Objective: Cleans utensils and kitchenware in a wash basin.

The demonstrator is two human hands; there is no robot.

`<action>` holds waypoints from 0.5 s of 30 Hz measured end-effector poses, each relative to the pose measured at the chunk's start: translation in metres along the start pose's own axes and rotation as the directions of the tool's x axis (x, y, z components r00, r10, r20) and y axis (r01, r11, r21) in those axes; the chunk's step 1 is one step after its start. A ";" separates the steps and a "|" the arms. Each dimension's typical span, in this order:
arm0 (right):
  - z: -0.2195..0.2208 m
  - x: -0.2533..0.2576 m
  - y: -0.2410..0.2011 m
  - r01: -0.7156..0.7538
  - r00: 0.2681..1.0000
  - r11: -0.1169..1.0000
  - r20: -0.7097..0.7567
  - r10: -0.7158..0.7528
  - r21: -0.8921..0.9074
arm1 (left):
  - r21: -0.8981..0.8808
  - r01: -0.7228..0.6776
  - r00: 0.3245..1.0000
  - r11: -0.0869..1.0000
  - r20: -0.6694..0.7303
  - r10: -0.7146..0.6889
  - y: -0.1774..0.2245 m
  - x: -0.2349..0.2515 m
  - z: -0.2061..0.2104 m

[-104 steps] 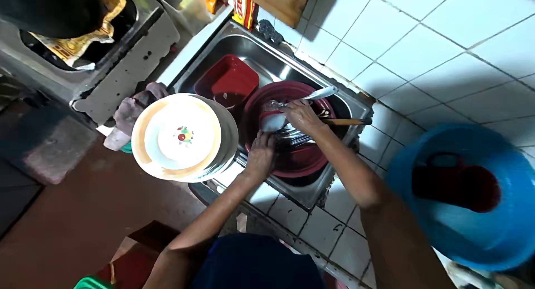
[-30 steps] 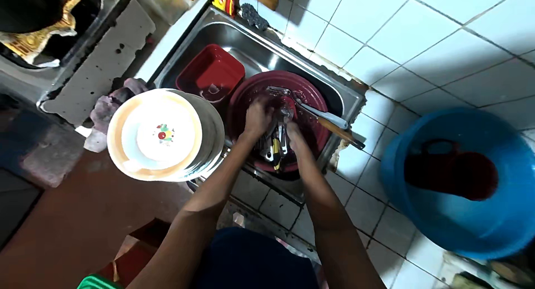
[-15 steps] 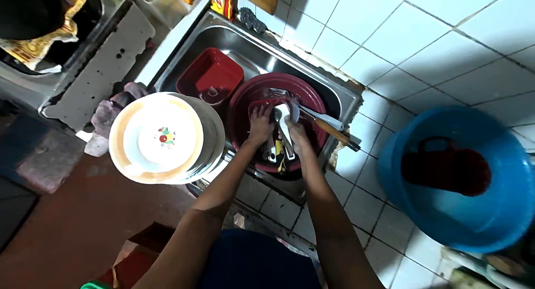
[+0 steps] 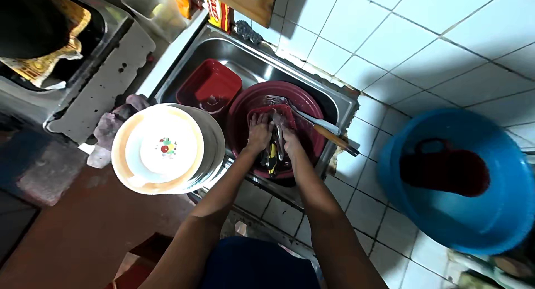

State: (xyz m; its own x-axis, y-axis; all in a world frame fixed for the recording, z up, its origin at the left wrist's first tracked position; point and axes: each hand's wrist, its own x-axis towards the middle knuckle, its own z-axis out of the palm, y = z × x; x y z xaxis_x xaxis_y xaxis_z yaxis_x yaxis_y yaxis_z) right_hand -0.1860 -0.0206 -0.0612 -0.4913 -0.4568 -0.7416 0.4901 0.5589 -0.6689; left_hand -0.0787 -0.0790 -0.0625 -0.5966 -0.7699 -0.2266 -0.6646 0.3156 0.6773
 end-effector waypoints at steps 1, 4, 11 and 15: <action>0.000 0.002 0.002 0.045 0.999 0.999 0.023 -0.045 0.014 | -0.040 0.011 1.000 0.999 -0.013 -0.012 -0.001 0.000 0.000; -0.006 0.000 0.003 0.173 0.981 0.985 0.089 -0.173 0.005 | -0.123 0.047 0.998 0.991 -0.022 -0.050 0.001 -0.003 -0.004; -0.029 -0.044 -0.012 0.408 0.905 0.912 0.108 -0.411 0.044 | -0.621 -0.048 0.992 0.782 -0.123 -0.037 0.017 -0.014 -0.007; -0.025 -0.022 -0.014 0.422 0.898 0.903 0.102 -0.428 0.077 | -0.901 0.016 0.983 0.434 -0.066 -0.172 0.020 -0.010 -0.003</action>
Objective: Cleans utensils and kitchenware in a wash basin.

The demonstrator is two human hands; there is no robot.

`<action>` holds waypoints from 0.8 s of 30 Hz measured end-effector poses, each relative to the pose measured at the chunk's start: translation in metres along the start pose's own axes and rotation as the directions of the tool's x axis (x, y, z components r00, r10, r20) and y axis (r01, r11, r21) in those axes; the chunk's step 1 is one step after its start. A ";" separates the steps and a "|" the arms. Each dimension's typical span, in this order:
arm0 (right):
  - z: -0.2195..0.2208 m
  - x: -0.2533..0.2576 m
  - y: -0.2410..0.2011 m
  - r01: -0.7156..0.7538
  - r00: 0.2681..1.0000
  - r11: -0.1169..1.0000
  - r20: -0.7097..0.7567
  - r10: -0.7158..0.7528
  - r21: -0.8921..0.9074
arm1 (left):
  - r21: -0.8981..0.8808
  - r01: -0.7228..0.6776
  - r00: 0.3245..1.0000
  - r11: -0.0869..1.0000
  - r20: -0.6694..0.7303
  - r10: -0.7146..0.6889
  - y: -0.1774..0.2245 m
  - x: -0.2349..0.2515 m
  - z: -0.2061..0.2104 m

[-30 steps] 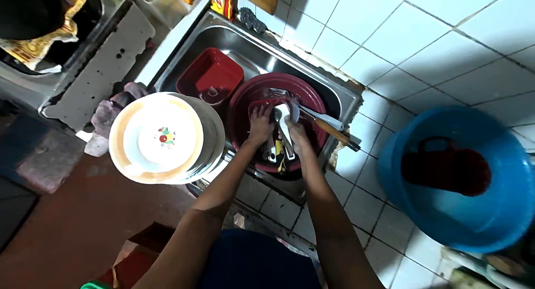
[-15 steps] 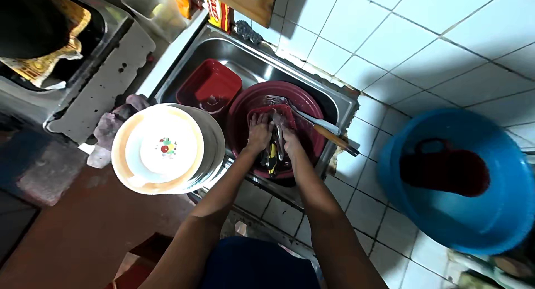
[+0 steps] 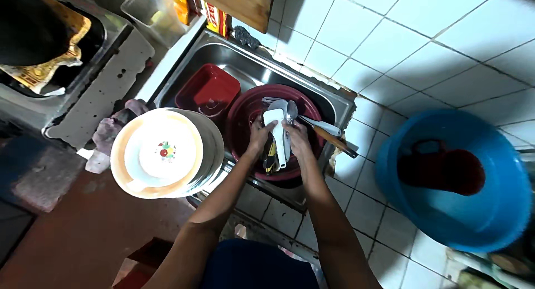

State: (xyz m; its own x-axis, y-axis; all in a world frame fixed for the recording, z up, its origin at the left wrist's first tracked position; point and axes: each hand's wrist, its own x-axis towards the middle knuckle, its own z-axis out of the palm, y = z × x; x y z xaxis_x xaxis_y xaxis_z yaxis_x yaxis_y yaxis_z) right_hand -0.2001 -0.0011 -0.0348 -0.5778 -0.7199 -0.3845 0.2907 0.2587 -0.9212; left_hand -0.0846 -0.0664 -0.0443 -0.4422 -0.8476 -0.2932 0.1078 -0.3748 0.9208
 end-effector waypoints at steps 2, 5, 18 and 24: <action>0.001 0.001 0.001 -0.033 0.999 0.995 -0.014 0.032 -0.093 | -0.021 0.063 0.995 0.998 -0.081 -0.065 -0.004 0.003 -0.001; -0.002 -0.001 0.001 -0.050 0.991 0.968 0.108 0.079 -0.246 | 0.033 0.174 0.980 0.984 -0.107 -0.169 -0.005 0.005 -0.004; -0.002 0.010 0.016 -0.394 0.918 0.907 -0.011 0.396 -0.148 | 0.009 0.247 0.930 0.969 -0.283 -0.235 -0.001 0.007 -0.008; 0.000 0.020 0.021 -0.412 0.909 0.911 0.061 0.413 -0.036 | 0.106 0.239 0.951 0.965 -0.225 -0.211 0.002 0.010 -0.004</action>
State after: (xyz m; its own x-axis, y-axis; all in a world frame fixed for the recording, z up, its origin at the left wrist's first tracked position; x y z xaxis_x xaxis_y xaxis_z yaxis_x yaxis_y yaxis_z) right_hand -0.2058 -0.0104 -0.0615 -0.3583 -0.5865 -0.7264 0.4749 0.5554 -0.6826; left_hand -0.0846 -0.0770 -0.0464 -0.2432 -0.8119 -0.5307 -0.0960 -0.5243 0.8461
